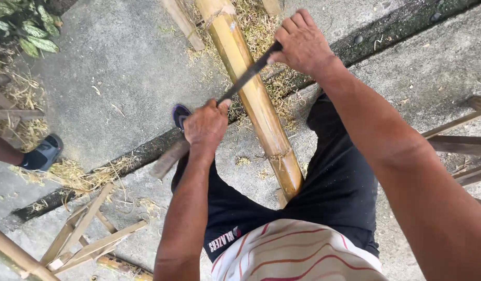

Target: Scraping the outer layer of a bamboo pole with a machete to prepare it for manufacturing.

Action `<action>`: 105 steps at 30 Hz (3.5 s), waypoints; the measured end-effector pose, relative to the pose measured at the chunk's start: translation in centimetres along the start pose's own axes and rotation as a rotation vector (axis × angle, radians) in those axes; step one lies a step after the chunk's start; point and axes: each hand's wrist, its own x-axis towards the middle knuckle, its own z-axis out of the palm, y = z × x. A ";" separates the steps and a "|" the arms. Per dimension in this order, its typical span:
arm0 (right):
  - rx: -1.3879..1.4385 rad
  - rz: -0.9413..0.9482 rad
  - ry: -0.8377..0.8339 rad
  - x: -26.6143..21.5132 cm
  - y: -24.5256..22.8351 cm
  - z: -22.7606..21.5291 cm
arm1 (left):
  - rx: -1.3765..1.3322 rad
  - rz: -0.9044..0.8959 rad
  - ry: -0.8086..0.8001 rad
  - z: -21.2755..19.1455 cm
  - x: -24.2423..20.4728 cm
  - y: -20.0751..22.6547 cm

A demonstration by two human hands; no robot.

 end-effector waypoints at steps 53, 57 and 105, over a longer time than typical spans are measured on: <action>0.194 -0.030 0.015 -10.5 -2.5 -0.3 | -0.022 0.250 -0.189 2.0 -8.0 -1.0; 0.164 0.002 -0.080 -5.1 -2.6 -0.8 | 0.096 0.197 -0.139 -0.3 -5.3 -1.2; 0.156 0.022 -0.124 -10.1 -4.3 -0.9 | 0.027 0.226 -0.108 3.8 -6.1 -3.2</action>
